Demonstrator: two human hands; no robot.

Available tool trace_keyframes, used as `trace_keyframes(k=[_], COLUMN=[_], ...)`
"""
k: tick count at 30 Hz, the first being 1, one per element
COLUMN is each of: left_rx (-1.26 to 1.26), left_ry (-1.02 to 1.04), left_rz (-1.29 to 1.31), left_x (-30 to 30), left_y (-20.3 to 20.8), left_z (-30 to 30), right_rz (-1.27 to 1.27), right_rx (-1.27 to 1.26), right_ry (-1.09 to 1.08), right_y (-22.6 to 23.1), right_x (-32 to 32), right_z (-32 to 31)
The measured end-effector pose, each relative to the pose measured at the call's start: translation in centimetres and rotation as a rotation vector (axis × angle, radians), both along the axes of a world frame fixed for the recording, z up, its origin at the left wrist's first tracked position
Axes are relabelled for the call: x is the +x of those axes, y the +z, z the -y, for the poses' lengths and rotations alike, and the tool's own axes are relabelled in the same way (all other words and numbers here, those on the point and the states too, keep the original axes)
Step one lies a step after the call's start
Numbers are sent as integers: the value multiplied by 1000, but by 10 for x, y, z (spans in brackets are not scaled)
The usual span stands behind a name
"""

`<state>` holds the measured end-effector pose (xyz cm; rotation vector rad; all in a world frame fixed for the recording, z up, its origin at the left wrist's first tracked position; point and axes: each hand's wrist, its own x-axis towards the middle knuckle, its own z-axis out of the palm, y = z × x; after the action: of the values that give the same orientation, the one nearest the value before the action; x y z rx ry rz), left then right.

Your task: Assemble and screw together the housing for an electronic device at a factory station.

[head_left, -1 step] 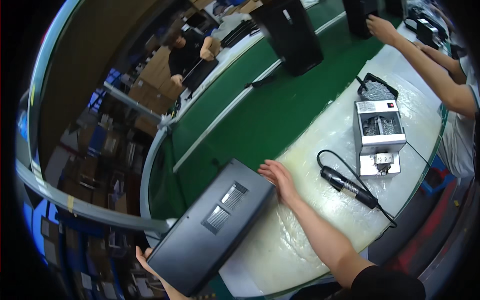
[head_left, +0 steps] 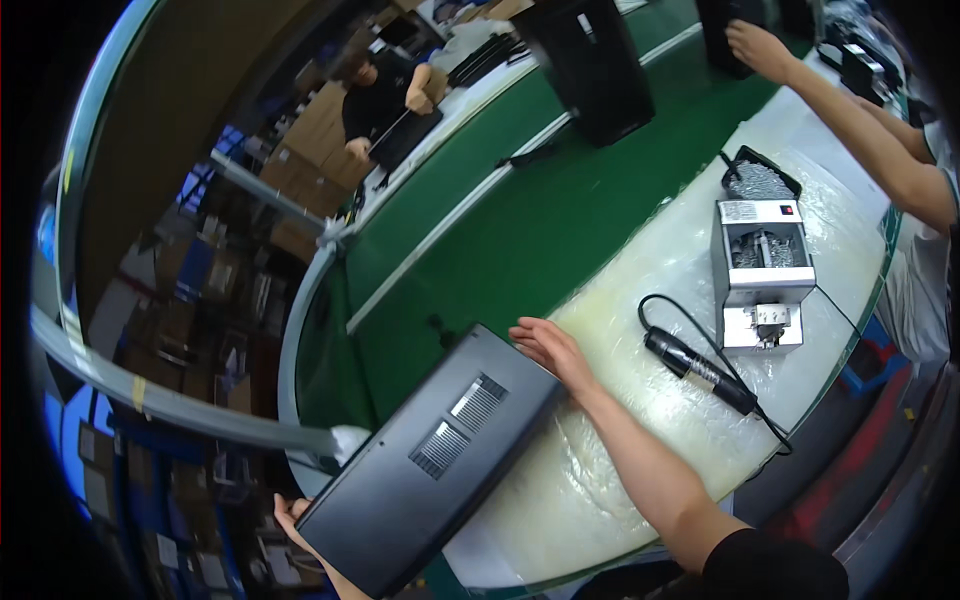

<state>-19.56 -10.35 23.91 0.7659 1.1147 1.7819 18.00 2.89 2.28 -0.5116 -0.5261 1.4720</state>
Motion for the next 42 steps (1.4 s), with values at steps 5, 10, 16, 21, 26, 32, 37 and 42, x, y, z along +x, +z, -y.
trace_keyframes(k=[5, 10, 16, 21, 26, 32, 37, 42], left_rx=[-280, -316, -376, -362, -427, -236, 111, 250], left_ry=[-18, 113, -154, -264, -399, -494, -744, -691], left_rz=[128, 192, 362, 142, -165, -1054, -1689, -1786], left_x=[-65, -54, 6, 12, -7, 56, 161, 224], left_y=[-95, -165, -145, -155, -125, -7, 0, -23], left_z=[67, 83, 61, 39, 28, 14, 30, 28], right_rz=[545, 711, 933, 2028, 2252, 2149, 1891, 1518], right_rx=[-26, 88, -51, 134, -235, -128, -98, -147], right_ry=[538, 416, 203, -630, -388, -315, -466, -878], right_y=[51, 49, 55, 38, 28, 28, 67, 124], right_x=[-12, -10, 52, 118, 111, 131, 148, 193], right_z=[31, 46, 108, 142, 158, 171, 200, 221])
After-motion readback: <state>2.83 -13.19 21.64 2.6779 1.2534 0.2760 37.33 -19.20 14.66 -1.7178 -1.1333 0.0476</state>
